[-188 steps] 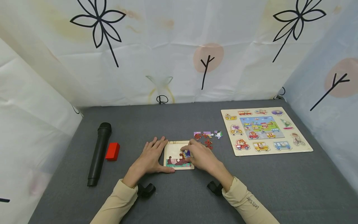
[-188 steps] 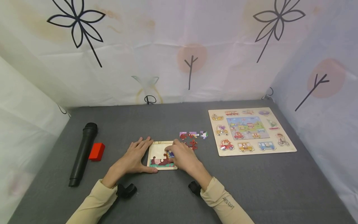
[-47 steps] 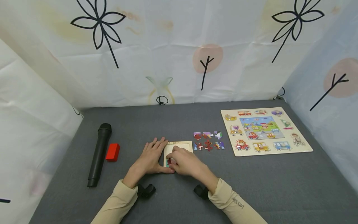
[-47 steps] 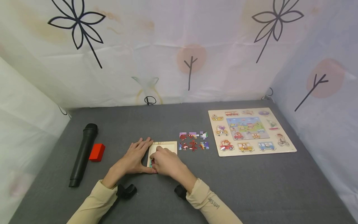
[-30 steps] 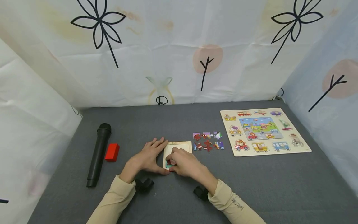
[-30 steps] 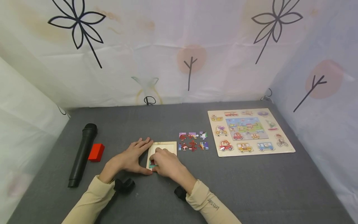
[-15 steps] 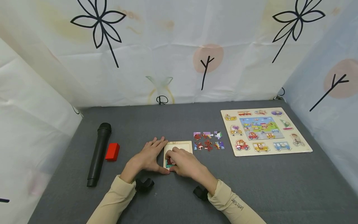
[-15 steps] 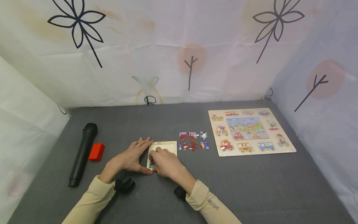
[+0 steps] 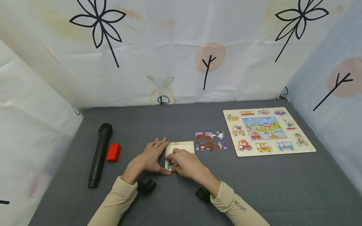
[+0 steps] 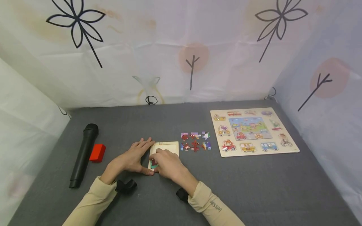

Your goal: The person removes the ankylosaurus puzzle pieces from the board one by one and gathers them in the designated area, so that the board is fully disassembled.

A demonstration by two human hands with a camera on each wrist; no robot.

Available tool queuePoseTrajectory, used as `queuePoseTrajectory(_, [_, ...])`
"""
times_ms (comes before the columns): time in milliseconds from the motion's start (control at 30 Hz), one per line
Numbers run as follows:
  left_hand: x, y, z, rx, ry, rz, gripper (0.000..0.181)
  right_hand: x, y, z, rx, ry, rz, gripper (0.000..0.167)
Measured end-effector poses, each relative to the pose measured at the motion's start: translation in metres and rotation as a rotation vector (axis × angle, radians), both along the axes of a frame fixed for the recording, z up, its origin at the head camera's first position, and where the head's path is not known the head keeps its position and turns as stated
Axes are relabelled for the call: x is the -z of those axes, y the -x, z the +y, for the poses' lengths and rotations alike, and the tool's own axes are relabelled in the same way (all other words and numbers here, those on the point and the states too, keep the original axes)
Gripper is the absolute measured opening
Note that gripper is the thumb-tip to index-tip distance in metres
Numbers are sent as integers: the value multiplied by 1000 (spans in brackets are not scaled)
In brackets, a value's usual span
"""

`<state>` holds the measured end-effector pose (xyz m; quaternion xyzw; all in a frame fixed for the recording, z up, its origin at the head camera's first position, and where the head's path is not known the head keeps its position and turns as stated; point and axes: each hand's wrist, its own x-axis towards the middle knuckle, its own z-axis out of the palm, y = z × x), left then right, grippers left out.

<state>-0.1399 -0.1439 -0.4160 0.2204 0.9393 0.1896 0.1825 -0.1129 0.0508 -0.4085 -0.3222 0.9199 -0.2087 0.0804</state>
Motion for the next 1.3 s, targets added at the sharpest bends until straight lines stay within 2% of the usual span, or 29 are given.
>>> queuePoseTrajectory(800, [0, 1, -1, 7, 0, -6, 119, -3, -1, -1, 15, -58, -20, 35])
queuePoseTrajectory(1300, [1, 0, -2, 11, -11, -8, 119, -5, -1, 8, 11, 14, 19, 32])
